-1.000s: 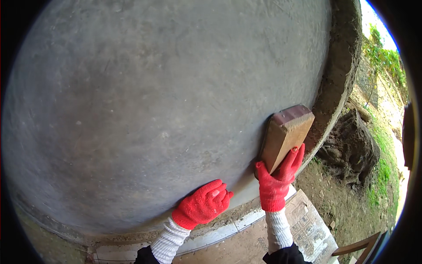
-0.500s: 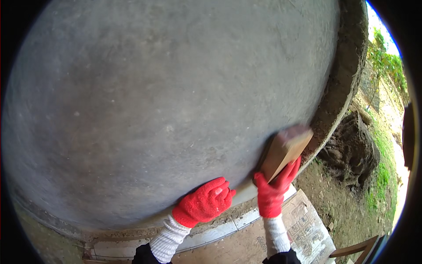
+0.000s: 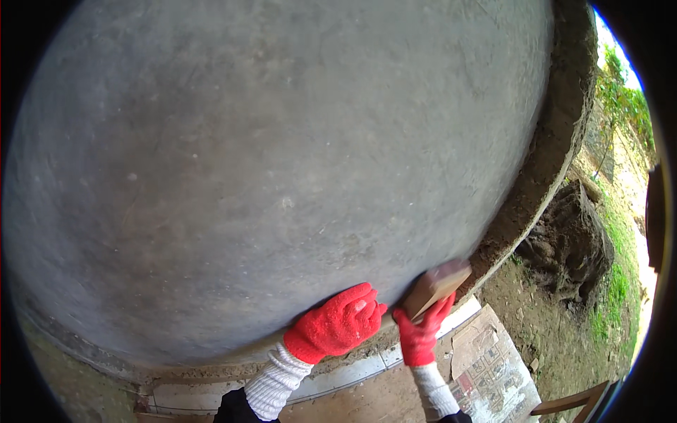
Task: The person sands the surface of a curved concrete structure using a handheld sanding block.
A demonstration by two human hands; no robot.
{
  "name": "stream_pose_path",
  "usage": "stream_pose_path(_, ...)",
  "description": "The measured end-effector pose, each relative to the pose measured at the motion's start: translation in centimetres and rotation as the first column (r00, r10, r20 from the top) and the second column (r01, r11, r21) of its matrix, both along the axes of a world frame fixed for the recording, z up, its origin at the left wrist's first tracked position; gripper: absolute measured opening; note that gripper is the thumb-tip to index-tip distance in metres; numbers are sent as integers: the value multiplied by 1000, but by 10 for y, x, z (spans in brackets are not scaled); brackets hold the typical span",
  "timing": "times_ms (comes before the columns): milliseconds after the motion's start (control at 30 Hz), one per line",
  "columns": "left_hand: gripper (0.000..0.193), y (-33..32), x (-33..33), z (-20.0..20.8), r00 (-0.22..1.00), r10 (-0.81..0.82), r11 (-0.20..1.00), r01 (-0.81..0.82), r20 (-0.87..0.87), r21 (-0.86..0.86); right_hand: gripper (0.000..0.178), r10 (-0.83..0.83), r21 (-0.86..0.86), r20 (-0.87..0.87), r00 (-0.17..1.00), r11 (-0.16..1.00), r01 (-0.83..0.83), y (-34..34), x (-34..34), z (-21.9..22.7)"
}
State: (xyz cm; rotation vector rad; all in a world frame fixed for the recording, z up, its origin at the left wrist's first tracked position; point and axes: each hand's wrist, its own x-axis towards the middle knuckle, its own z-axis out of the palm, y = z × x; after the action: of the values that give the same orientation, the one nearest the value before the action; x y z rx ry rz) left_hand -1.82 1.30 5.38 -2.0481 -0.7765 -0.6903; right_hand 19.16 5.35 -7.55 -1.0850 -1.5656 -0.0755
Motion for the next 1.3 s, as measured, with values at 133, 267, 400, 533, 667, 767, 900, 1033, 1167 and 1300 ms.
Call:
stream_pose_path(133, 20, -4, -7, 3, 1000, 18, 1000, -19, -23, -23, 120, -105, 89, -73, 992, 990, 111, 19, -12, 132)
stream_pose_path(267, 20, -4, -7, 1, 999, 25, 999, -26, -27, -19, 121, -105, 153, -73, 992, 982, 115, 23, -15, 113)
stream_pose_path(400, 21, -2, 3, 1, 1000, -12, 1000, 12, 6, 0, 137, -51, -15, -2, 999, 999, 51, -4, -9, -27)
stream_pose_path(533, 21, 3, -1, 4, 1000, -19, 1000, 19, 0, -4, 133, 17, 24, 53, 998, 1000, -18, -4, -1, -31)
stream_pose_path(667, 21, -4, -7, 2, 1000, 4, 999, -4, -9, -36, 123, -116, 85, -49, 992, 989, 120, 15, -13, 98)
stream_pose_path(767, 21, -3, -7, 3, 999, 15, 998, -17, -33, -57, 121, -166, 145, -60, 984, 974, 173, 26, -12, 127)
stream_pose_path(900, 20, -2, -4, 2, 1000, 16, 1000, -16, -2, -3, 128, -103, 71, -80, 991, 992, 109, 11, -19, 44)
stream_pose_path(1033, 19, -1, 0, 5, 999, -31, 999, 30, -20, -22, 134, -18, 4, 12, 1000, 1000, 18, -16, -9, -40)
stream_pose_path(1167, 19, -2, 0, 1, 1000, 7, 1000, -7, -1, -28, 132, -46, 34, 14, 999, 998, 46, 2, -9, 32)
stream_pose_path(1300, 19, -4, -9, 2, 999, 20, 1000, -20, -41, -2, 128, -145, 111, -29, 989, 983, 147, 20, -19, 126)
